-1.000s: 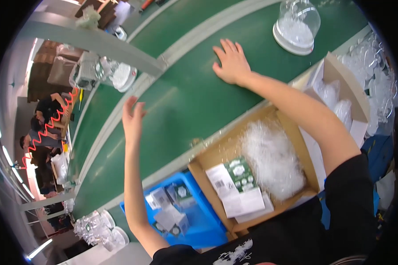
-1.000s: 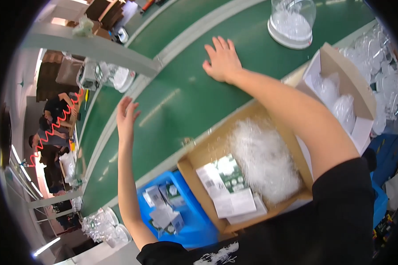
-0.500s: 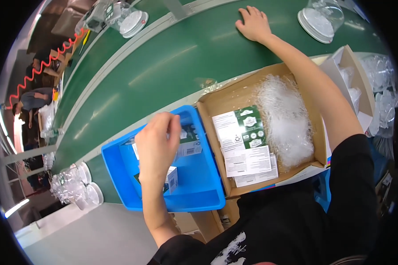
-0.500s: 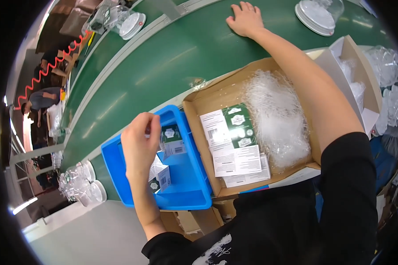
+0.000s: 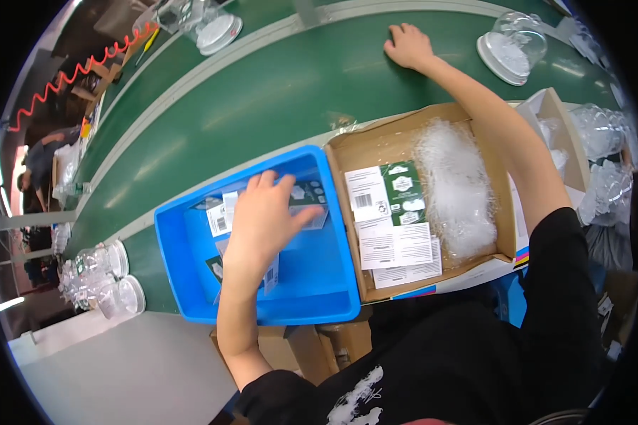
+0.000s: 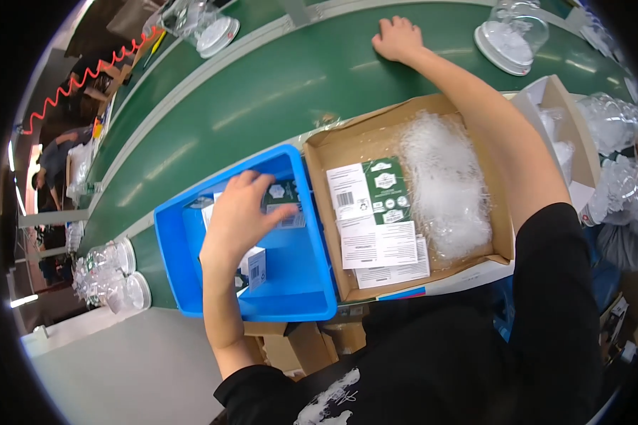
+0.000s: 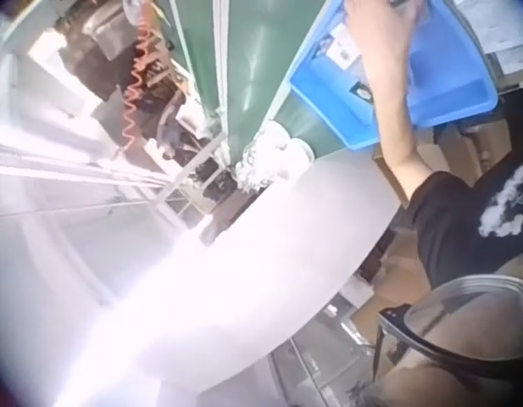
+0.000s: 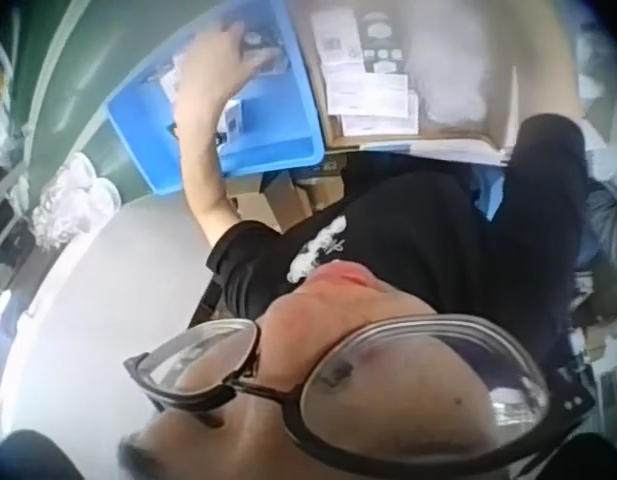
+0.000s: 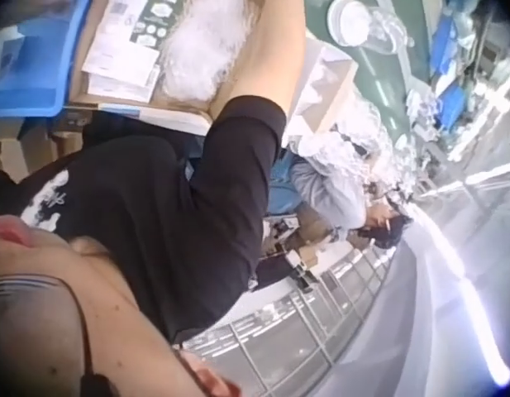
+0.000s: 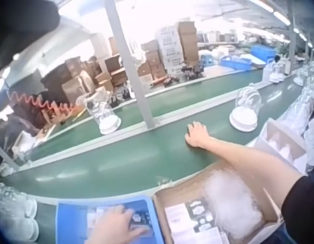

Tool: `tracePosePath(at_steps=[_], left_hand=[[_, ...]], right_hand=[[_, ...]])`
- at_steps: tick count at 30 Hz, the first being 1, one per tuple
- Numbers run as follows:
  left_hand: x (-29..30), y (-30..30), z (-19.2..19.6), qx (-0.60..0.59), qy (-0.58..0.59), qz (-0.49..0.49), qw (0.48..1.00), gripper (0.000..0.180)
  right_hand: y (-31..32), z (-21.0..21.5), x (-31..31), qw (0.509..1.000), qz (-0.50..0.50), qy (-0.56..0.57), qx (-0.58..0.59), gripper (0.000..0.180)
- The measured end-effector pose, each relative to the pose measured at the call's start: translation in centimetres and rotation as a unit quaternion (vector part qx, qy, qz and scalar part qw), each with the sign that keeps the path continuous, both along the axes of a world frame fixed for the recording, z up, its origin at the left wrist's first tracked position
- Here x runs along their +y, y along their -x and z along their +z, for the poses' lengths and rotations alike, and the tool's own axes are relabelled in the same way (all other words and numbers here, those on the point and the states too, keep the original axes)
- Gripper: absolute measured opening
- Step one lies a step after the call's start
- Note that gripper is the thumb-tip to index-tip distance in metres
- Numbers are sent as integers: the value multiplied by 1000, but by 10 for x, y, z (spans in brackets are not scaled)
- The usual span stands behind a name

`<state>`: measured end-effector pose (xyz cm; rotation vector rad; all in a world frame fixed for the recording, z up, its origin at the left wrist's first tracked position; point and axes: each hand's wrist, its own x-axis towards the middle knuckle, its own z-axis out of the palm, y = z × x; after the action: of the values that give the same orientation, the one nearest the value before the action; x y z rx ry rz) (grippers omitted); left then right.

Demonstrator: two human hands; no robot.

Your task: Placing green packets and product information into clear plastic domes on an assembly line.

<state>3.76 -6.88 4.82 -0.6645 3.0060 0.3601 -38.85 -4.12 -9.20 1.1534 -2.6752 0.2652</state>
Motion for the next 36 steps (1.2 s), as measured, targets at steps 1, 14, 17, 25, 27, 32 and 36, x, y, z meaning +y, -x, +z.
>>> tracePosePath(at_steps=[1,14,17,25,27,32,36], left_hand=[[6,5,-7,-10,25,-21,999,42],[-3,5,2,22,15,1,1000,17],[-3,9,4,149,6,32,988,15],[-12,24,-9,268,-112,86,953,17],[-15,24,-11,290,-84,84,950,17],[-8,28,-8,304,-121,105,939,16],[-3,22,-5,337,-97,58,935,20]], right_hand=[[7,13,8,1000,-16,1,13,50],[-167,112,139,941,305,-89,-118,37],[-183,82,140,942,300,-83,-122,28],[-194,53,137,942,293,42,-157,14],[-192,57,139,935,297,64,-181,14],[-184,64,143,875,351,236,-235,8],[-197,70,140,838,322,322,-301,9]])
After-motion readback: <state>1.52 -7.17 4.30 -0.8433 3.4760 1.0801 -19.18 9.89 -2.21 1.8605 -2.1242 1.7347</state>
